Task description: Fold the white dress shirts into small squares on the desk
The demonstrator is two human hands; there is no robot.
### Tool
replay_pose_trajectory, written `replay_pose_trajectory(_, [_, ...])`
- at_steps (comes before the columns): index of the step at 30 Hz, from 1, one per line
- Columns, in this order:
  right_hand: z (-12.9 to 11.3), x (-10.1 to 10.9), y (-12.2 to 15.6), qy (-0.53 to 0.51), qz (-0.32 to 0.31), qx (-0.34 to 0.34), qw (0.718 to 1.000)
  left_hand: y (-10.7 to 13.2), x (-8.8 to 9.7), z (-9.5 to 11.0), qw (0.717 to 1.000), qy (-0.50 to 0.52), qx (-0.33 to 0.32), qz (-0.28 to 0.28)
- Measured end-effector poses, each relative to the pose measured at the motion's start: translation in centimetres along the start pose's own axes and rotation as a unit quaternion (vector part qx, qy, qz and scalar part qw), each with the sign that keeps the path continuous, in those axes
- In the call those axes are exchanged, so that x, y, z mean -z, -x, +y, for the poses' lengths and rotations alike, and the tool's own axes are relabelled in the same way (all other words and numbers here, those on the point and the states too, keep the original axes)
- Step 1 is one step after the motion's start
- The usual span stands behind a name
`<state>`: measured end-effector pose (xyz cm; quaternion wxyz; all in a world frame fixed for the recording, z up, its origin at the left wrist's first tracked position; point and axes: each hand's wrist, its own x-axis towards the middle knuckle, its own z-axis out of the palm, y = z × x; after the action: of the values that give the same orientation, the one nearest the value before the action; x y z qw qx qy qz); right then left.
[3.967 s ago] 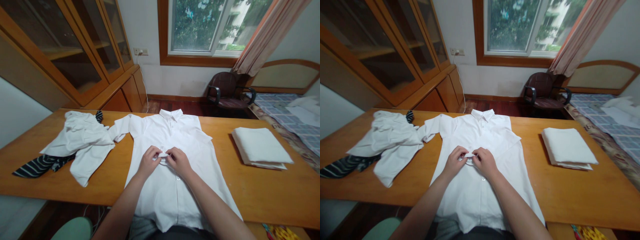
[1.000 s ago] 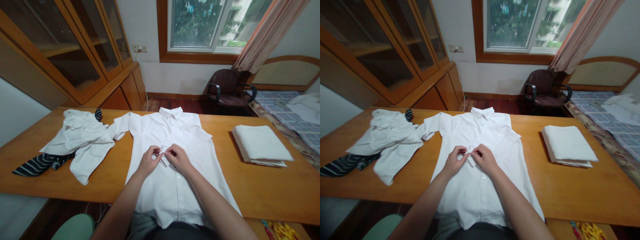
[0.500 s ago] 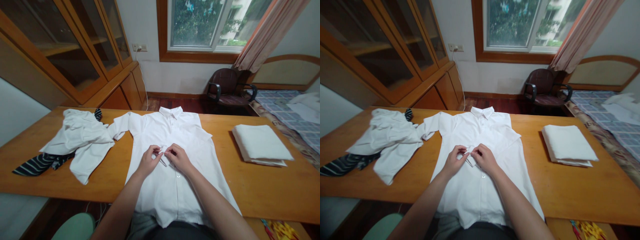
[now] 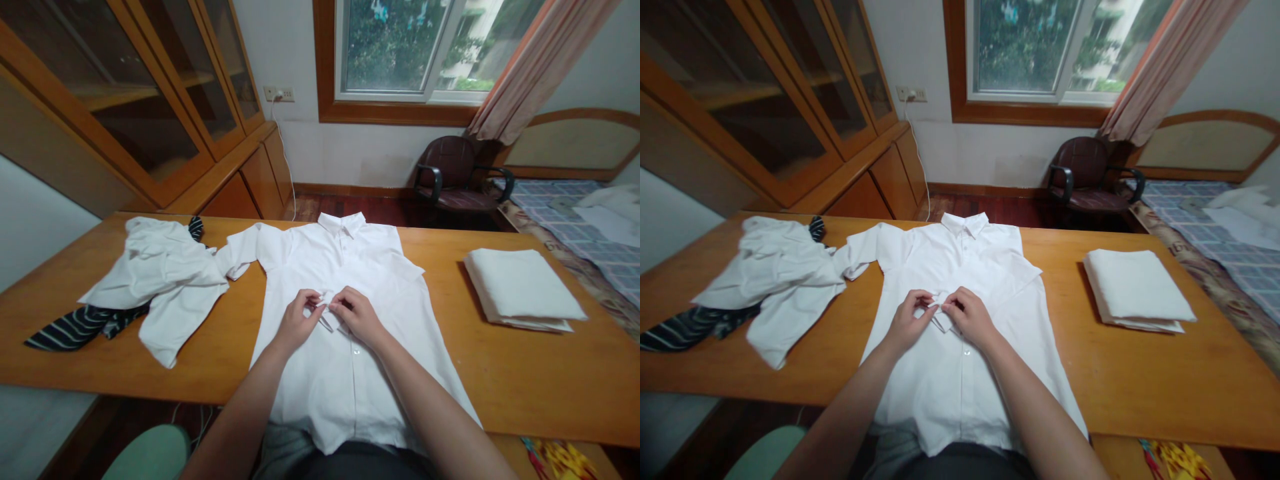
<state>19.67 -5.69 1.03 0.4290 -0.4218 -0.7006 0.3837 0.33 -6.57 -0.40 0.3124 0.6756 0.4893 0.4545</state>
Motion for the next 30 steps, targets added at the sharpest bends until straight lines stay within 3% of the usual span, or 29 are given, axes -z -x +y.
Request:
replay_pose_trajectory(19, [-0.40,0.37,-0.10,0.000,-0.029,-0.004,1.000,-0.10,0.17,0.55,1.000,0.002,0.024,-0.011])
replay_pose_trajectory(30, [-0.18,0.25,-0.08,0.013,-0.033,-0.001,0.999,-0.35,0.49,0.97,0.999,-0.016,-0.009,-0.034])
